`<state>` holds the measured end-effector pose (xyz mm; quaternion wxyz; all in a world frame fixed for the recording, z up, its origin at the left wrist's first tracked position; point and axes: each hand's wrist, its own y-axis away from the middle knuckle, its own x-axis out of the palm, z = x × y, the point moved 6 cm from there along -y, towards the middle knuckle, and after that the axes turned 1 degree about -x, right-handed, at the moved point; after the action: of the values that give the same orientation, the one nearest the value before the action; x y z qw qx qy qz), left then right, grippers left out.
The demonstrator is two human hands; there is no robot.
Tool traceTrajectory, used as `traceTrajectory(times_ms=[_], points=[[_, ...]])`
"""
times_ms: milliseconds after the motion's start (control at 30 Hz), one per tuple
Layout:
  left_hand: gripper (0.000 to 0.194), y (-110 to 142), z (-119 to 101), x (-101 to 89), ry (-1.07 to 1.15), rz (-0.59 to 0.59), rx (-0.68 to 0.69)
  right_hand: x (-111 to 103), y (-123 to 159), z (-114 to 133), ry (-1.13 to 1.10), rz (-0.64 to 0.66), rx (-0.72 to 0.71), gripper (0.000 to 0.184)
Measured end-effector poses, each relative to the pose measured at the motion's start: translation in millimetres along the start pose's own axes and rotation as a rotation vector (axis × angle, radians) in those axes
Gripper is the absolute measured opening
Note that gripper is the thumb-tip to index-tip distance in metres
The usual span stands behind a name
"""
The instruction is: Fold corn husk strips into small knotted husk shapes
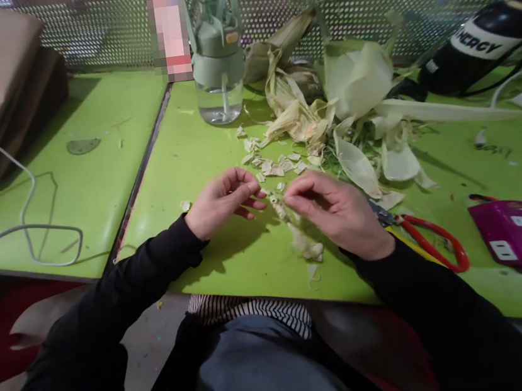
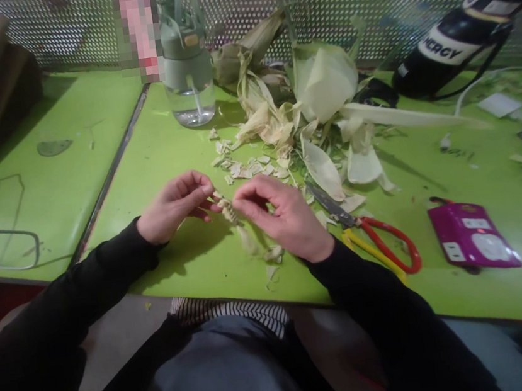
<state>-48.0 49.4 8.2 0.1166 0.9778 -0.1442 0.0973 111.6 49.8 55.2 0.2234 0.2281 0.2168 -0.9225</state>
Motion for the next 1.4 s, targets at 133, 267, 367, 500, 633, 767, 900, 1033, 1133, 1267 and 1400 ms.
traceTrajectory(times_ms=[133,267,367,500,633,767,900,1033,1133,1267,1400], points=[[0.011,-2.5,-3.3,-4.8,0.058,-0.021,0.085,-9.1,-2.2,-18.7,0.070,-0.103,0.104,0.014],[0.012,-3.0,-4.2,-0.5,0.131,-0.023,0.116,-3.1,-2.8,-19.9,0.129,-0.065,0.031,0.038],[0.011,-3.6,-3.6,2.2,0.178,-0.061,0.069,1.3,-0.3,-8.4,0.260,-0.075,-0.100,0.044],[0.011,-3.4,-4.3,3.2,0.188,-0.153,-0.004,0.7,1.8,2.2,0.294,-0.097,-0.174,0.031],[0.012,-0.8,-11.9,8.1,0.146,-0.179,0.007,-1.6,2.5,8.5,0.300,-0.124,-0.223,0.034],[0.012,0.7,-24.7,14.8,0.062,-0.136,0.121,-3.4,2.3,9.3,0.341,-0.161,-0.230,0.027],[0.010,-1.4,-30.9,17.5,0.003,-0.099,0.221,-10.9,0.7,7.5,0.266,-0.191,-0.219,0.021],[0.008,-2.1,-30.6,20.7,-0.063,-0.082,0.296,-15.9,-0.2,0.9,0.144,-0.195,-0.155,0.016],[0.010,0.4,-33.9,24.8,-0.162,-0.093,0.374,-13.1,-0.4,-10.6,-0.058,-0.189,-0.034,0.023],[0.013,-3.6,-50.0,28.0,-0.451,-0.146,0.428,-7.0,-1.4,-21.7,-0.228,-0.164,0.077,0.028],[0.008,-22.1,-71.7,27.6,-0.711,-0.145,0.396,-3.3,-4.5,-24.5,-0.337,-0.041,0.128,0.020]])
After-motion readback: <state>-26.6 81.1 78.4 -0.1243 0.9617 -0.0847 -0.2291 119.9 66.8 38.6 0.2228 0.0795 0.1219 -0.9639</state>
